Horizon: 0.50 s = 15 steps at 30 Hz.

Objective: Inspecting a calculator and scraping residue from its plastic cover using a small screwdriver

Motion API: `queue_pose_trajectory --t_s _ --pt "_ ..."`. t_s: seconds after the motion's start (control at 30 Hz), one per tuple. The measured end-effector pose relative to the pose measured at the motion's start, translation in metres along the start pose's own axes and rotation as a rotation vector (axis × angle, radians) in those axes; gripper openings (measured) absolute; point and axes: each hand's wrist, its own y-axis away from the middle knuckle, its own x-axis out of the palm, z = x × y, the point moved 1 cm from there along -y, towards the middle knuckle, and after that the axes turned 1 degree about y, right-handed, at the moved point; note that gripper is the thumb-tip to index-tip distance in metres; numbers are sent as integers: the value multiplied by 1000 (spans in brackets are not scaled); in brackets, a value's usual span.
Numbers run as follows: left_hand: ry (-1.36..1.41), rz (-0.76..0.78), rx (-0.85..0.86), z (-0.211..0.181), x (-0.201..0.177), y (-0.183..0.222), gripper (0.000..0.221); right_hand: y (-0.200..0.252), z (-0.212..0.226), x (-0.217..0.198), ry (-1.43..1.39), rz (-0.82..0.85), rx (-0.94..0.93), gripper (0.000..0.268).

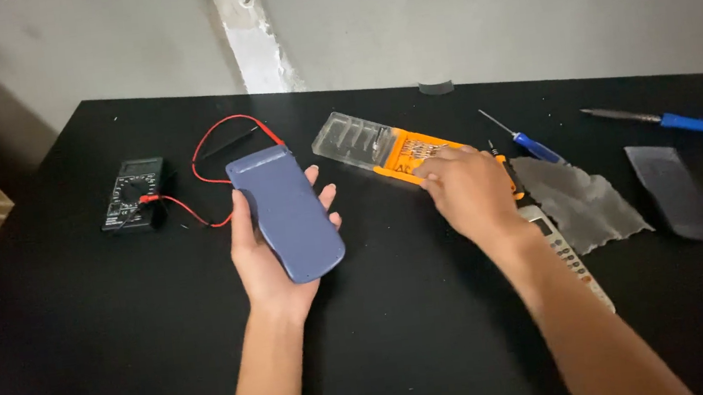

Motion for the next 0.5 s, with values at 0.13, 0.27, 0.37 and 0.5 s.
queue_pose_trajectory --t_s 0.13,0.27,0.37,0.5 --pt "51 71 -18 0 -12 -9 68 18 4 -29 -15 16 18 6" --pt "129 198 -49 -4 -15 -12 65 31 7 -43 -40 149 152 13" --pt "152 300 -89 -2 -13 -7 64 50 -11 -30 -19 93 106 11" --pt "122 395 -141 1 -9 -5 64 64 11 -64 -239 -47 33 8"
